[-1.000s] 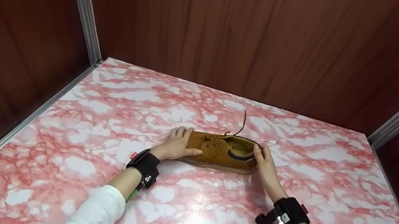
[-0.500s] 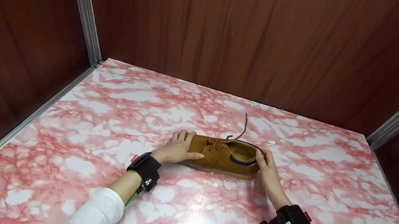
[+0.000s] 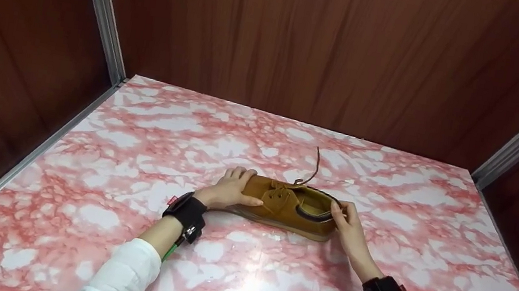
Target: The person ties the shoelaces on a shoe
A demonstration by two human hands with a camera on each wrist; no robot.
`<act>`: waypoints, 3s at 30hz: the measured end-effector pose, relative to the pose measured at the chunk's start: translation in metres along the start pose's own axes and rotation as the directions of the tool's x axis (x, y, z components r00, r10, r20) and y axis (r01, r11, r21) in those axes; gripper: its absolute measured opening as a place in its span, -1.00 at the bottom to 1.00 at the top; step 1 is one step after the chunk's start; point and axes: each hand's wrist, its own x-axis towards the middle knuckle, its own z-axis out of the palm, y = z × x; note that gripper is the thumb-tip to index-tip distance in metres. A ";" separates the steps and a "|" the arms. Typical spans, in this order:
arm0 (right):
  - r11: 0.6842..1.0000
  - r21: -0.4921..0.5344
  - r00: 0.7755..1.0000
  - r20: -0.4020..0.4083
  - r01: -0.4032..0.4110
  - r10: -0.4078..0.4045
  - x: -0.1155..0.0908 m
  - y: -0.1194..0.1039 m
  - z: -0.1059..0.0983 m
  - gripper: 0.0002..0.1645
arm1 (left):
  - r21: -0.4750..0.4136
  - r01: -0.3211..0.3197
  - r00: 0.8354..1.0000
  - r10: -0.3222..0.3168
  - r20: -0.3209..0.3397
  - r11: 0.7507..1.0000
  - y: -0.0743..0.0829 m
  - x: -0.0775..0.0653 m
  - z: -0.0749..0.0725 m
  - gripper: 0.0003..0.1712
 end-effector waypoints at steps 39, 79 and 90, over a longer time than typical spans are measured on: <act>0.955 0.235 0.903 0.424 -0.180 0.066 0.037 -0.009 -0.008 -0.45 | -0.087 0.194 0.920 -0.212 -0.331 0.977 0.098 -0.007 0.058 -0.15; 0.941 0.223 0.961 0.163 -0.255 0.222 -0.021 -0.026 0.028 -0.44 | -0.032 -0.131 0.990 0.129 -0.059 0.991 0.067 0.029 0.039 -0.32; 0.887 0.353 0.952 0.179 -0.296 0.247 -0.021 0.008 0.037 -0.21 | -0.130 -0.130 0.984 0.111 -0.142 0.983 0.064 0.021 0.039 -0.31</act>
